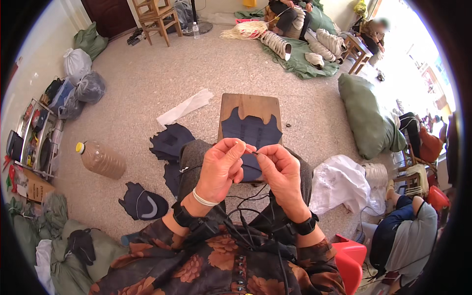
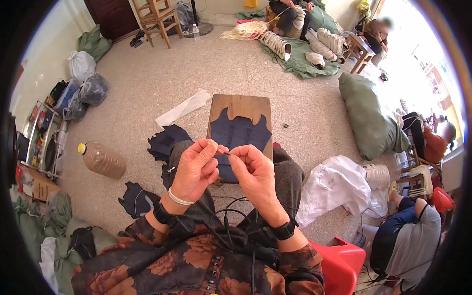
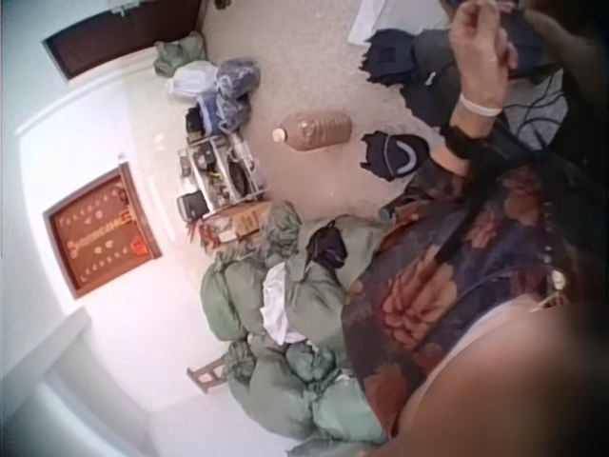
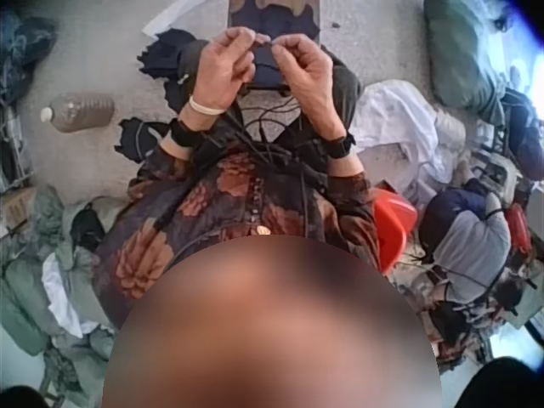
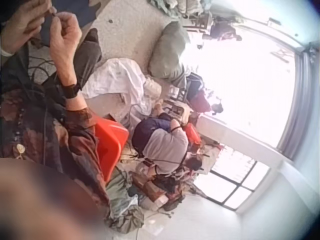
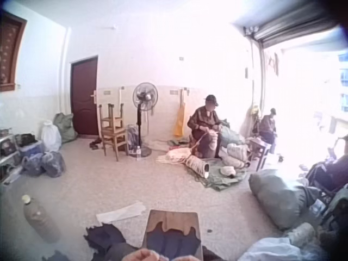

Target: The recorder is seen hand-stitching or preparing components of a shoe upper, pulling thread through pre-punched holes in dark fabric/material.

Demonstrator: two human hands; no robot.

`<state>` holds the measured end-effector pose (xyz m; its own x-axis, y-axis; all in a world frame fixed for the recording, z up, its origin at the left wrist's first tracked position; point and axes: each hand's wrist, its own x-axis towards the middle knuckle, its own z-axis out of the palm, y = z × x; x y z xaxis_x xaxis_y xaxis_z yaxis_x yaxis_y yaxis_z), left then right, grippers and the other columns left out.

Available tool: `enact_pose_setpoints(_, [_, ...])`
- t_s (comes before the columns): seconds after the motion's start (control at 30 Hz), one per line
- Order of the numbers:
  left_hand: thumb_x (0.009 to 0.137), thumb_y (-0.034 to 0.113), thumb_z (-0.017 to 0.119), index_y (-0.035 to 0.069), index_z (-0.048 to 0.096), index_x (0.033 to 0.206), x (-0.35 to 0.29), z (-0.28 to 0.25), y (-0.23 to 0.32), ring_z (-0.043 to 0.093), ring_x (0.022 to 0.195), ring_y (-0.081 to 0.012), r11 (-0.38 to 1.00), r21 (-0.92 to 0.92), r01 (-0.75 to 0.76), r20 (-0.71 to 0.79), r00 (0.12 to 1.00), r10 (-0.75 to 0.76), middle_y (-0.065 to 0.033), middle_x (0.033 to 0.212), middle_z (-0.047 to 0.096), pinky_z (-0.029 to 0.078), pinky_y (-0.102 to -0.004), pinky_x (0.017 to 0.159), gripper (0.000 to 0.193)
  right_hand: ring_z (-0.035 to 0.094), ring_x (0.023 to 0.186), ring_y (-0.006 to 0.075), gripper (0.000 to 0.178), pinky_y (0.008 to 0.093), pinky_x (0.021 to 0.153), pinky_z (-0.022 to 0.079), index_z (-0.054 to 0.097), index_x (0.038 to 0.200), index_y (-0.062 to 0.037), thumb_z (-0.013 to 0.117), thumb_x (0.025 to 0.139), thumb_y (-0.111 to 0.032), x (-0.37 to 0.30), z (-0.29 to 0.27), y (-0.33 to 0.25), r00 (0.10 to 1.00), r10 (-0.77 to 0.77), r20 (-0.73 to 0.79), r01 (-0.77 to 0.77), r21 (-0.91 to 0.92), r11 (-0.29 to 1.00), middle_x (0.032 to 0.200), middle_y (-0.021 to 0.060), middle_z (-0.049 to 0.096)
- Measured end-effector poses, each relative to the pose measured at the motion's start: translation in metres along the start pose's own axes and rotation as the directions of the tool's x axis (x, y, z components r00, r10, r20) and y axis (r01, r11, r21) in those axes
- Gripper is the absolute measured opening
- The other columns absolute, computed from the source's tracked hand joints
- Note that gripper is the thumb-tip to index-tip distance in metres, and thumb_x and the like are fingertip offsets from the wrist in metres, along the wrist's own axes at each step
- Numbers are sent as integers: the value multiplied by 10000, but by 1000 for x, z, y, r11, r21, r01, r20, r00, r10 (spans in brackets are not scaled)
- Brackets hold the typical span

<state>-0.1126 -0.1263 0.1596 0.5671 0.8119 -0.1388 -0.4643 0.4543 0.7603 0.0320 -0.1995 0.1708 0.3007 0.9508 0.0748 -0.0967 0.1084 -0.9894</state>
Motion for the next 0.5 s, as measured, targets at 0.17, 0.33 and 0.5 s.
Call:
enact_pose_setpoints(0.17, [992, 205, 608, 86, 592, 1001, -1, 1, -5, 331, 480, -10, 998, 43, -51, -4, 999, 51, -82, 1014, 672, 387, -192, 410, 120, 473, 658, -13, 69, 157, 563, 376, 617, 968, 4, 623, 965, -65, -2, -1, 7, 1000, 24, 13, -24, 22, 999, 743, -68, 560])
enact_pose_setpoints(0.33, [991, 200, 608, 81, 590, 1001, 0, 0, -6, 335, 477, -12, 999, 14, -41, -24, 999, 42, -91, 1012, 670, 393, -195, 413, 121, 496, 674, -6, 62, 160, 577, 401, 617, 954, 4, 622, 960, -58, 0, -3, 12, 1000, 9, -5, -9, -42, 999, 756, -56, 572])
enact_pose_setpoints(0.5, [990, 194, 609, 83, 588, 994, 2, -2, -7, 340, 479, -9, 999, 26, -45, -32, 998, 45, -91, 1011, 671, 395, -196, 414, 113, 491, 674, -9, 53, 159, 576, 397, 615, 946, 4, 625, 955, -47, 2, 0, 12, 1000, 13, -3, -13, -53, 999, 752, -58, 569])
